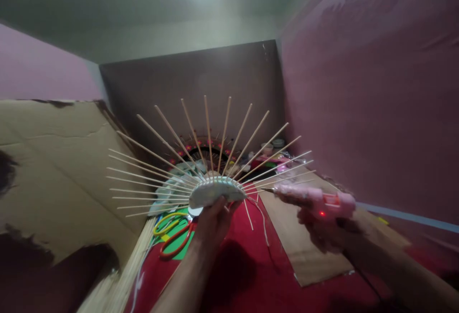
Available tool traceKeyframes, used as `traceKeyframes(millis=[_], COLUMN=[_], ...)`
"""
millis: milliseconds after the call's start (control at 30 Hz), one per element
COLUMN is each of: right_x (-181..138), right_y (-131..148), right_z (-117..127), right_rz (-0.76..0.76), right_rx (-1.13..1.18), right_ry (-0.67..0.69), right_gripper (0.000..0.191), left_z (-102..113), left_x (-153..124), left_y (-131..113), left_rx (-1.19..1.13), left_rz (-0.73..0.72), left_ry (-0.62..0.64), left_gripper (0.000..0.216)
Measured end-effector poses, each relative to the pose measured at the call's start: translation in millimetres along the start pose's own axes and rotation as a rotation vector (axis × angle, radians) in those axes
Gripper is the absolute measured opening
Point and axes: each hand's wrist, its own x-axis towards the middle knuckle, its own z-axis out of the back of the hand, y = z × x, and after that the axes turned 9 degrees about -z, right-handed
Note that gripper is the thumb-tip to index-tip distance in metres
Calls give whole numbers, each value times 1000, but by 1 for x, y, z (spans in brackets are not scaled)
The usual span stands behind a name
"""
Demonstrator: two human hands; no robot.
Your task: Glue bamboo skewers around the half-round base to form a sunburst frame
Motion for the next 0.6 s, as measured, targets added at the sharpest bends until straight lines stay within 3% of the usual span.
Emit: traceKeyframes(millis=[133, 233, 367, 600], right_x=[20, 33, 47, 58], right_y=[48, 68, 73, 59], right_z=[-24, -36, -44, -49], right_rz=[105, 213, 218, 273], right_rx=[-32, -34, -44, -34], right_ry=[77, 132, 194, 142], right_gripper=[43, 42, 47, 45], left_z=[-6, -8, -7, -5], left_x=[0, 1, 3, 4], left_y=[-5, -10, -13, -14], left_rx=[-57, -75, -73, -60], left_rz=[-26, -51, -59, -62], left_ry=[-8, 2, -10, -54], left_gripper=[33, 33, 33, 35])
